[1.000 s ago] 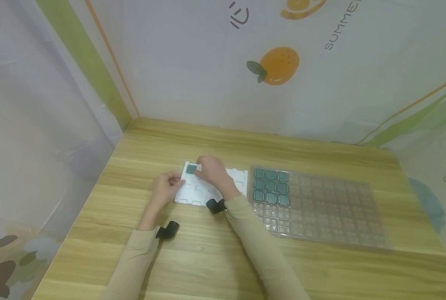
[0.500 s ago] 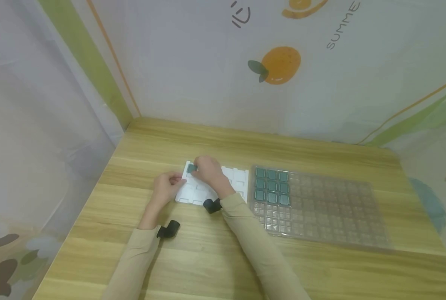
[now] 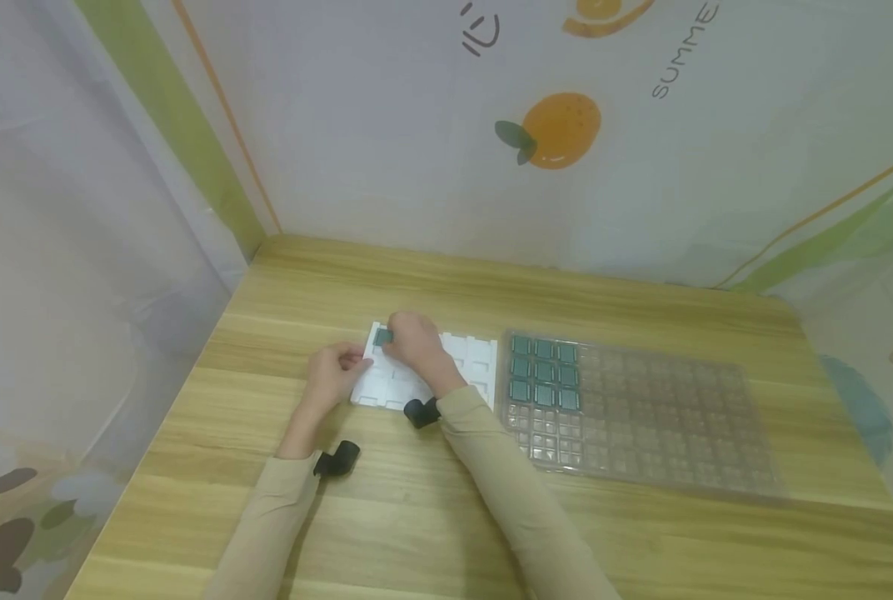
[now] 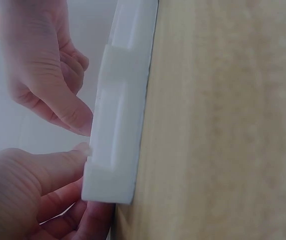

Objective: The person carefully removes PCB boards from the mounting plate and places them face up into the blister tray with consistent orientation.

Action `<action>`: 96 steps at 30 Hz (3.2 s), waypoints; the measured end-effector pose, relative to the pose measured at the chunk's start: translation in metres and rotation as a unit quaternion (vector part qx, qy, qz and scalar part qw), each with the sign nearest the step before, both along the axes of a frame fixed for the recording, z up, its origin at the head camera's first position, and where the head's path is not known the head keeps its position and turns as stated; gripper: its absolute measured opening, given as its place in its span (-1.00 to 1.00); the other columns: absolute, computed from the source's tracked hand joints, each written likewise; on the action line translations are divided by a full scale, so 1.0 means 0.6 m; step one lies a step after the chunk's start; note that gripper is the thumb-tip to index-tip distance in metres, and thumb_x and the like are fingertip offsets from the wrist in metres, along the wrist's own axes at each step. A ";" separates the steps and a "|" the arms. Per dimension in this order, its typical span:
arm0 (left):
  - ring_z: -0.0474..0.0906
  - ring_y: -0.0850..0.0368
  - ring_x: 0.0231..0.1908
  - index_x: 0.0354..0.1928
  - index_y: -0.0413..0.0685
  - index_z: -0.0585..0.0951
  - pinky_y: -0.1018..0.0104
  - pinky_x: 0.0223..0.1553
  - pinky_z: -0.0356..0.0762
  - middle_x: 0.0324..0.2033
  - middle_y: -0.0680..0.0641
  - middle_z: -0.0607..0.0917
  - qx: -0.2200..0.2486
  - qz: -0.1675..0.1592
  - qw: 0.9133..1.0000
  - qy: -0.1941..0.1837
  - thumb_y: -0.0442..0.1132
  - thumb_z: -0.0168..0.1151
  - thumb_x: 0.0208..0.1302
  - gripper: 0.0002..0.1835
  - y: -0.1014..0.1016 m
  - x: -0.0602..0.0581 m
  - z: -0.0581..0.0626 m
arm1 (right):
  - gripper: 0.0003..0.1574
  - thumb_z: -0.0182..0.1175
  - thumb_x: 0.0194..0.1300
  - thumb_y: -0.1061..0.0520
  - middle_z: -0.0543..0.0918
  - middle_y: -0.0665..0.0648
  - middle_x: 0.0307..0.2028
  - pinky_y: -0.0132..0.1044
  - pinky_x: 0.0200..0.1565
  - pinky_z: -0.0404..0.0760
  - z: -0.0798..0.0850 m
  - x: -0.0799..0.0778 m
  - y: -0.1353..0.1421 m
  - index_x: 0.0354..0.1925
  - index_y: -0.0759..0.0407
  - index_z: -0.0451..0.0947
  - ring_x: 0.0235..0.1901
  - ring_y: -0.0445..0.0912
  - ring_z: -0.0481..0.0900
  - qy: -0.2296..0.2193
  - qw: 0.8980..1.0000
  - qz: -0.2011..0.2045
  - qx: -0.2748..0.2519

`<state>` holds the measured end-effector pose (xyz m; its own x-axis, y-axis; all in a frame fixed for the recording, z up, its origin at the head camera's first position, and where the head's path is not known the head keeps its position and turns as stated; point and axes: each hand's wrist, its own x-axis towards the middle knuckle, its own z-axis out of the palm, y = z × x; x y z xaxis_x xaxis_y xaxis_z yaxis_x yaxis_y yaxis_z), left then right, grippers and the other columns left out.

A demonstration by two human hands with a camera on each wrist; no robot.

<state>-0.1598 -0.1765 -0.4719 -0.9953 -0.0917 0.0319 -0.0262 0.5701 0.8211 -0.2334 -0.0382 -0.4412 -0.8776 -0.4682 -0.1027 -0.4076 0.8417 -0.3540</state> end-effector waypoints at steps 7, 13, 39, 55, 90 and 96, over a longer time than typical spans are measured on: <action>0.63 -0.17 -0.33 -0.17 -0.48 0.59 0.10 -0.28 0.63 -0.34 -0.34 0.67 0.002 -0.004 1.000 0.007 -0.40 0.24 0.18 -0.76 0.000 0.002 0.000 | -0.82 0.32 0.12 0.12 0.40 -0.04 -0.64 -0.46 -0.57 0.27 -0.002 0.002 0.000 -0.50 0.16 0.54 -0.60 -0.20 0.31 0.005 1.000 0.004 0.000; 0.63 -0.17 -0.33 -0.19 -0.49 0.59 0.09 -0.28 0.62 -0.35 -0.34 0.67 -0.004 -0.005 1.000 0.014 -0.40 0.23 0.18 -0.76 0.002 0.002 0.001 | -0.86 0.31 0.14 0.12 0.47 -0.03 -0.59 -0.45 -0.54 0.33 -0.002 0.003 0.001 -0.41 0.17 0.57 -0.57 -0.19 0.35 0.000 1.000 0.002 0.003; 0.62 -0.18 -0.29 -0.16 -0.48 0.58 0.12 -0.24 0.63 -0.31 -0.35 0.66 -0.001 -0.002 1.000 -0.007 -0.39 0.23 0.20 -0.76 0.001 0.003 0.003 | -0.78 0.31 0.10 0.14 0.66 0.06 -0.38 -0.38 -0.41 0.49 0.012 0.017 0.034 -0.26 0.22 0.63 -0.47 -0.14 0.46 0.009 1.000 -0.009 -0.029; 0.61 -0.18 -0.28 -0.15 -0.48 0.58 0.09 -0.22 0.62 -0.31 -0.36 0.66 0.001 0.006 1.000 -0.016 -0.38 0.24 0.19 -0.74 0.003 0.001 0.005 | -0.61 0.30 0.14 0.13 0.67 0.14 -0.11 -0.27 -0.18 0.58 0.035 0.032 0.061 -0.05 0.25 0.60 -0.26 -0.07 0.58 -0.001 0.999 -0.013 -0.051; 0.61 -0.18 -0.30 -0.17 -0.47 0.58 0.07 -0.22 0.61 -0.32 -0.35 0.66 -0.009 0.007 1.000 -0.010 -0.38 0.25 0.17 -0.75 0.003 0.001 0.001 | -0.62 0.30 0.12 0.12 0.58 0.06 -0.50 -0.44 -0.66 0.21 0.054 0.067 0.132 -0.07 0.23 0.59 -0.70 -0.19 0.22 -0.008 0.998 -0.041 -0.047; 0.61 -0.18 -0.29 -0.16 -0.46 0.59 0.08 -0.21 0.61 -0.31 -0.35 0.66 -0.010 0.008 1.000 -0.014 -0.39 0.24 0.18 -0.76 0.003 0.000 -0.001 | -0.63 0.29 0.12 0.14 0.27 -0.06 -0.75 -0.45 -0.69 0.14 0.059 0.075 0.155 -0.09 0.27 0.58 -0.75 -0.22 0.13 -0.012 0.998 -0.037 -0.057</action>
<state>-0.1599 -0.1749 -0.4726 -0.9942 -0.1073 0.0065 -0.0579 0.5861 0.8082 -0.1883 0.0547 -0.4060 -0.9084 -0.4115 -0.0738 -0.3358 0.8233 -0.4575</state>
